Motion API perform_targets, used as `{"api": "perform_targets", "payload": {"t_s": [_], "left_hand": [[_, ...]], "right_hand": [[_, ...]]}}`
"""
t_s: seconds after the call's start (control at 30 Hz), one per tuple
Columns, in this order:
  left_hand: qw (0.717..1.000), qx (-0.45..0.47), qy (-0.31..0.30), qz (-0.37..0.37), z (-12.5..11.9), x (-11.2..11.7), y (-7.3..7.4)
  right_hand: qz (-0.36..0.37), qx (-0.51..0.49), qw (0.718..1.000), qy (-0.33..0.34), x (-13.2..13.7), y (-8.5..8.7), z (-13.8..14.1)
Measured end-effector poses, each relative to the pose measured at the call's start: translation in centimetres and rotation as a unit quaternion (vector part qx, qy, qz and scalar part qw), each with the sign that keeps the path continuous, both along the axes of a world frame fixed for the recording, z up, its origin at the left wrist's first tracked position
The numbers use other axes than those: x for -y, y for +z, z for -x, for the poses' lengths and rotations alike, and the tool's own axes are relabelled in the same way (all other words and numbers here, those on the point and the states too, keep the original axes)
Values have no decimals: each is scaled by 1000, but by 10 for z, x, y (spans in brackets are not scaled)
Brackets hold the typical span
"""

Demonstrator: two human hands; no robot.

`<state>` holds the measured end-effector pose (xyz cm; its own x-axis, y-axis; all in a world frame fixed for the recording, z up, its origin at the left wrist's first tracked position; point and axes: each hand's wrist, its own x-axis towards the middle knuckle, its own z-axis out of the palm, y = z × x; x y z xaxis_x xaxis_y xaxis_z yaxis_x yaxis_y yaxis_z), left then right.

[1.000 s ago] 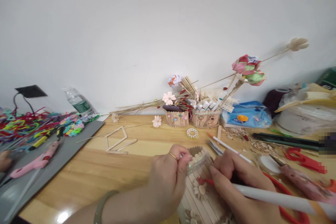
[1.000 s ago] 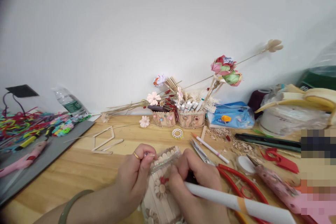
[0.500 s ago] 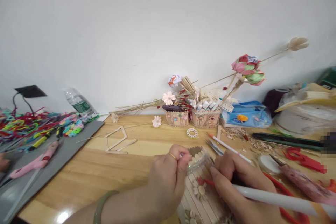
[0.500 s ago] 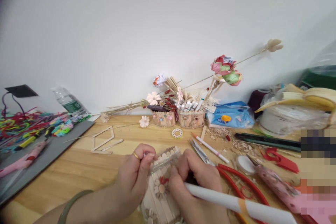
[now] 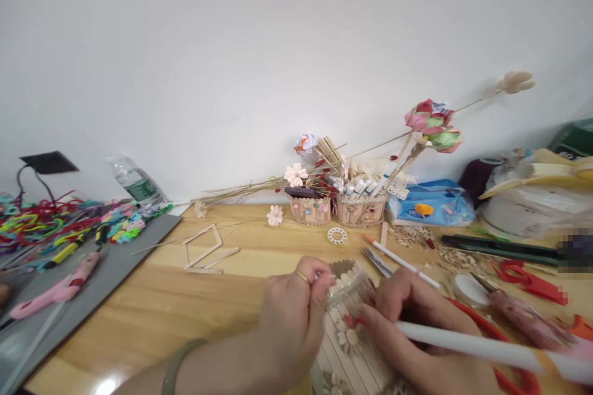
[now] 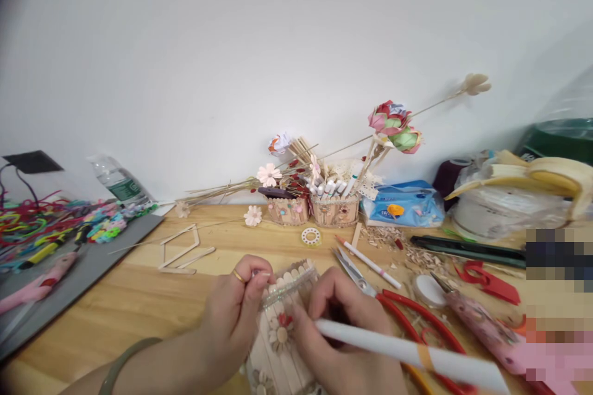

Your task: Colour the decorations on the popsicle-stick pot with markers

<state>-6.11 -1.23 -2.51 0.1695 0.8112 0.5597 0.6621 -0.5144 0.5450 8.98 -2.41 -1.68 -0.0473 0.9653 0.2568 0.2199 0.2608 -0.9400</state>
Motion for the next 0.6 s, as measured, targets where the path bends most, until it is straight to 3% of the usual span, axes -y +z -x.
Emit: {"api": "perform_targets", "payload": {"t_s": [0.27, 0.4, 0.6], "left_hand": [[1000, -9, -3, -12, 1, 0, 1], [1000, -7, -5, -19, 1, 1, 1], [1000, -10, 0, -19, 1, 0, -1]], "right_hand": [[-94, 36, 995, -6, 2, -8, 2], [-106, 30, 993, -48, 2, -10, 7], [-127, 40, 991, -21, 0, -12, 3]]}}
